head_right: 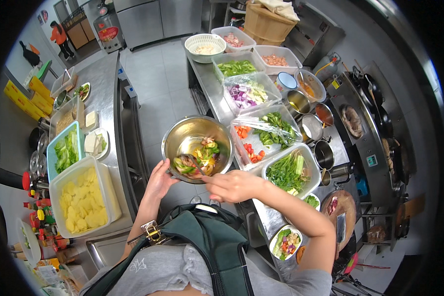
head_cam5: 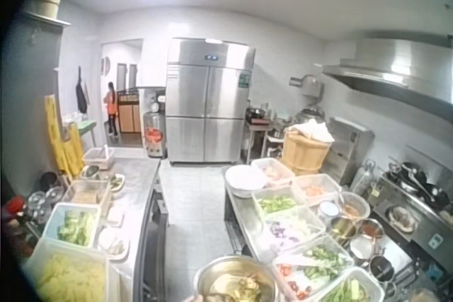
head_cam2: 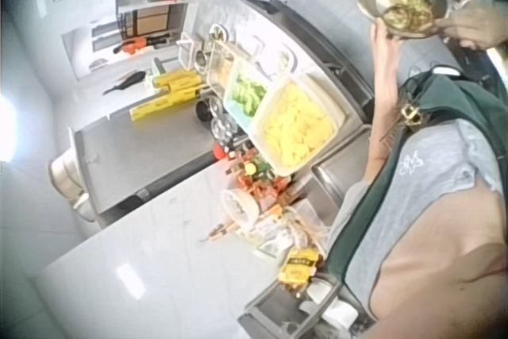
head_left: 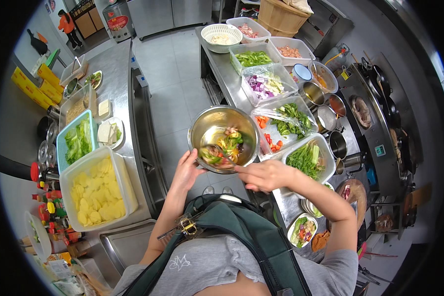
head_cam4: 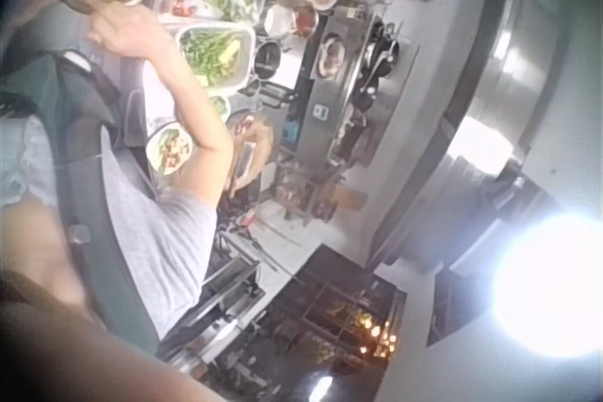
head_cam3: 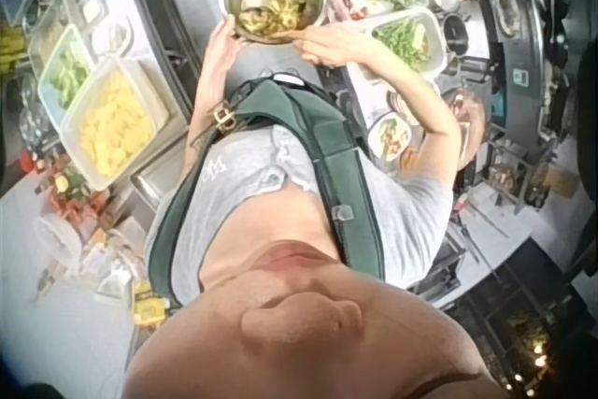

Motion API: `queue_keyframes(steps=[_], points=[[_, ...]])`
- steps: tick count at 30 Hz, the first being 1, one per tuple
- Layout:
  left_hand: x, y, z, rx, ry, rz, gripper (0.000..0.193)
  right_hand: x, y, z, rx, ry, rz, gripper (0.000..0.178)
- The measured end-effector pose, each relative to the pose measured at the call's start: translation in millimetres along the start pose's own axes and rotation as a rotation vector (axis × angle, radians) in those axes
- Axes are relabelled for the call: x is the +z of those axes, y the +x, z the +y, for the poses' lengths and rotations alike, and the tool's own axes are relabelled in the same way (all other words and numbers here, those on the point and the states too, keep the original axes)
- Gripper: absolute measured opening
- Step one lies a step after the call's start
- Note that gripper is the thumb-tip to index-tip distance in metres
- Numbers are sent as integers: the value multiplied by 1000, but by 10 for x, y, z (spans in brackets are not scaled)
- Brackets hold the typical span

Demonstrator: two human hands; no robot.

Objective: The person assembles two salads by mixing chopped vegetables and meat in a metal bowl, then transferring the mixture onto lettuce-lined plates. They wash their hands, add sliced yellow fruit to a separate bowl, and place all dishes on a tray before carrying it out of the kitchen.

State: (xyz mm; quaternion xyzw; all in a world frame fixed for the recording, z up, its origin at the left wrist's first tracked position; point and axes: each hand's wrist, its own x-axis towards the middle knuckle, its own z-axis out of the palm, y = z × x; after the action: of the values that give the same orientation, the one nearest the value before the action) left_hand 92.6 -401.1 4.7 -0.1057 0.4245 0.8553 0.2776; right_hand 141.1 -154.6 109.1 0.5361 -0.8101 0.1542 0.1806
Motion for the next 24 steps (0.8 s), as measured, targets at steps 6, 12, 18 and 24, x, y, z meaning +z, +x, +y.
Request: queue_keyframes(steps=[6,12,18,24], points=[[18,2,46,17,192,-62,27,-45,-336,386,-31,-151,-164,23],[98,7,-13,71,70,147,28,423,-605,119,762,504,432,27],[123,59,-70,111,81,111,28,550,-591,263,1570,1064,1006,52],[181,115,-106,144,23,44,31,277,-316,254,1136,813,834,45]])
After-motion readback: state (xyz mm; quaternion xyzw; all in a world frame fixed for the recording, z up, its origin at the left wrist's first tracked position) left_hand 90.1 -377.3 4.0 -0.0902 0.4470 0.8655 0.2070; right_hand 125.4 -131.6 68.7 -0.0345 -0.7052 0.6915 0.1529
